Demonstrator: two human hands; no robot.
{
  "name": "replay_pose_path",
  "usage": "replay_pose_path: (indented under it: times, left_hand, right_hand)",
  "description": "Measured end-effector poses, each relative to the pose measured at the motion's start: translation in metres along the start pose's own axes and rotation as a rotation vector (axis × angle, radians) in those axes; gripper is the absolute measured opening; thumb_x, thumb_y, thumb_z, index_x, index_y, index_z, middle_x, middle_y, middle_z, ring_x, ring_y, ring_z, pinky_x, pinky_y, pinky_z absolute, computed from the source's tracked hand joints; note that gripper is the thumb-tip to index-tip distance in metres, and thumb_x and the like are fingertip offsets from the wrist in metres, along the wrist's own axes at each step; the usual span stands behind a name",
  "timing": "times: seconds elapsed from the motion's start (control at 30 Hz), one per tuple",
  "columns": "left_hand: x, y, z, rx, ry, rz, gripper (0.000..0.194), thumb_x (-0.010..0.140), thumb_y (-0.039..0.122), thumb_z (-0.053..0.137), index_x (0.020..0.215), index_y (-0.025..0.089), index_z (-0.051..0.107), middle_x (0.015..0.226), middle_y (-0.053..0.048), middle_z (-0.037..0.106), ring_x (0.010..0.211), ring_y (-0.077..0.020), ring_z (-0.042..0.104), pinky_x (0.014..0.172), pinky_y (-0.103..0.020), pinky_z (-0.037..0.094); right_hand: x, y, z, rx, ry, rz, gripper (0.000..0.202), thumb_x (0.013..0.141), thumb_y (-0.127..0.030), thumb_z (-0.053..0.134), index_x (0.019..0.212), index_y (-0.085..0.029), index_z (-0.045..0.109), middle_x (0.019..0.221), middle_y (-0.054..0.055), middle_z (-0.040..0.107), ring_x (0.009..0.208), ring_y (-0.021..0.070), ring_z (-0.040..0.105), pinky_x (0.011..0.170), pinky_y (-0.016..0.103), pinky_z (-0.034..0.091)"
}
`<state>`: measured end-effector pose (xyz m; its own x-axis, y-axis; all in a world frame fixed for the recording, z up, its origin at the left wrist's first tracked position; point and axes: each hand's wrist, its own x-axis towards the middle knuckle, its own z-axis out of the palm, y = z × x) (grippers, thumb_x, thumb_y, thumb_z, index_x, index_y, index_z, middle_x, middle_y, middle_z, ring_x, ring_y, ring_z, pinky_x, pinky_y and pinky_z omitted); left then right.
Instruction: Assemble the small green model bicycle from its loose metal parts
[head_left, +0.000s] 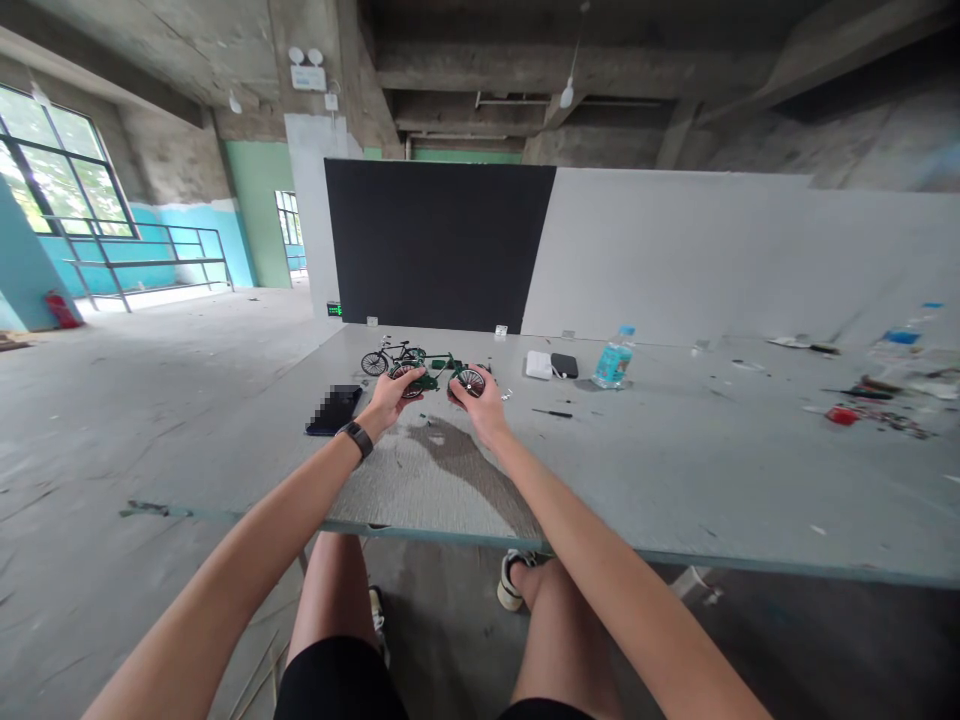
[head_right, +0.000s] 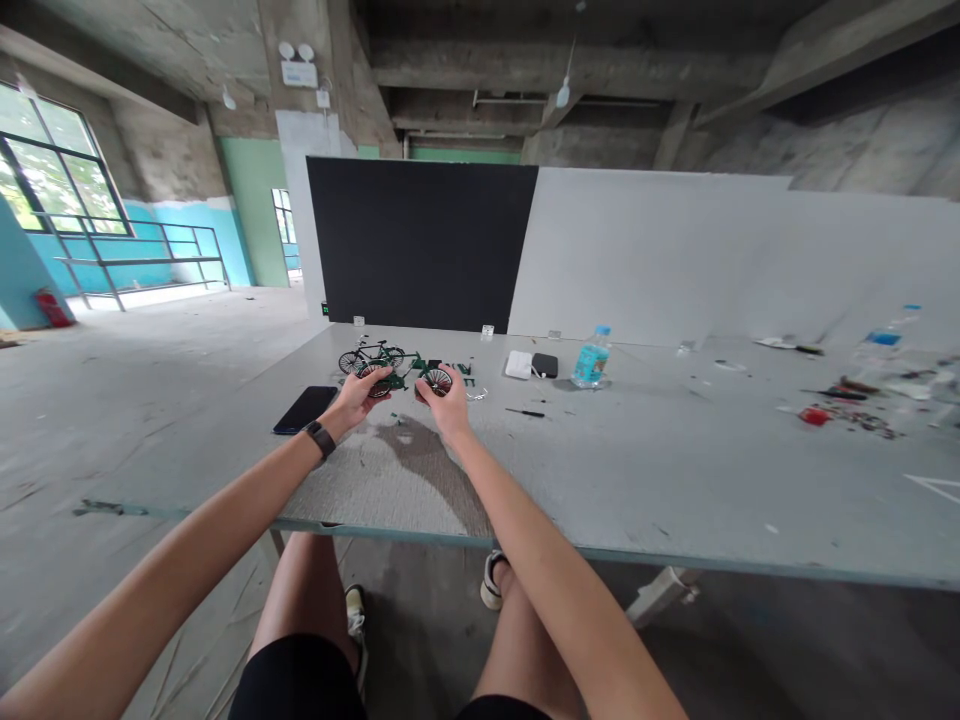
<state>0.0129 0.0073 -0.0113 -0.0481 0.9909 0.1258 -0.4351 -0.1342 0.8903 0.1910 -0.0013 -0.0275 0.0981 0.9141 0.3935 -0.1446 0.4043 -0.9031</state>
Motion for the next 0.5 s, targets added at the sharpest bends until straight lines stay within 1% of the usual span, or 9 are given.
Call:
replay_pose_path:
  times: [0.1,0.2,0.27,0.33,0.4,0.5]
  left_hand:
    - [-0.002,0.000,0.002,0.069,-0.037,0.022,0.041,0.057,0.037,0.092,0.081,0.013,0.069,0.084,-0.008,0.075,0.072,-0.0166,0.070,0.062,-0.026,0.055]
    - [-0.003,-0.001,0.002,0.134,-0.119,0.044,0.042,0.058,0.042,0.091,0.080,0.012,0.070,0.083,-0.008,0.073,0.070,-0.0160,0.068,0.059,-0.025,0.053]
    - [-0.004,-0.001,0.000,0.164,-0.145,0.061,0.043,0.060,0.044,0.090,0.079,0.012,0.069,0.082,-0.008,0.072,0.071,-0.0160,0.068,0.058,-0.025,0.053]
    - [-0.004,0.001,-0.002,0.196,-0.157,0.081,0.043,0.061,0.045,0.089,0.079,0.012,0.069,0.082,-0.008,0.072,0.072,-0.0160,0.067,0.058,-0.025,0.053]
    - [-0.005,0.004,-0.003,0.230,-0.163,0.096,0.043,0.062,0.046,0.088,0.080,0.012,0.068,0.083,-0.008,0.071,0.073,-0.0163,0.067,0.060,-0.026,0.053]
    - [-0.007,0.011,-0.002,0.306,-0.176,0.130,0.044,0.064,0.048,0.086,0.082,0.012,0.068,0.085,-0.009,0.072,0.076,-0.0174,0.067,0.062,-0.028,0.054]
  right_hand:
    - [0.002,0.002,-0.002,0.007,0.032,-0.006,0.065,0.059,-0.053,0.088,0.107,-0.021,0.059,0.097,0.005,0.067,0.091,0.0230,0.067,0.083,0.043,0.063]
    - [0.002,0.001,-0.004,0.035,0.026,-0.018,0.059,0.060,-0.052,0.088,0.102,-0.022,0.059,0.098,0.006,0.068,0.092,0.0230,0.067,0.084,0.043,0.063]
    - [0.002,0.000,-0.005,0.045,0.001,-0.024,0.057,0.063,-0.053,0.086,0.103,-0.022,0.060,0.099,0.006,0.068,0.093,0.0231,0.067,0.083,0.042,0.063]
    - [0.002,-0.002,-0.007,0.011,-0.030,-0.034,0.054,0.068,-0.056,0.082,0.104,-0.022,0.062,0.098,0.006,0.068,0.092,0.0223,0.068,0.083,0.040,0.062]
    - [0.004,-0.006,-0.011,-0.057,-0.066,-0.047,0.053,0.075,-0.061,0.075,0.108,-0.021,0.065,0.097,0.006,0.069,0.089,0.0211,0.068,0.082,0.038,0.062]
    - [0.007,-0.015,-0.017,-0.196,-0.161,-0.084,0.059,0.080,-0.068,0.067,0.117,-0.022,0.065,0.100,0.007,0.070,0.091,0.0211,0.069,0.081,0.036,0.060]
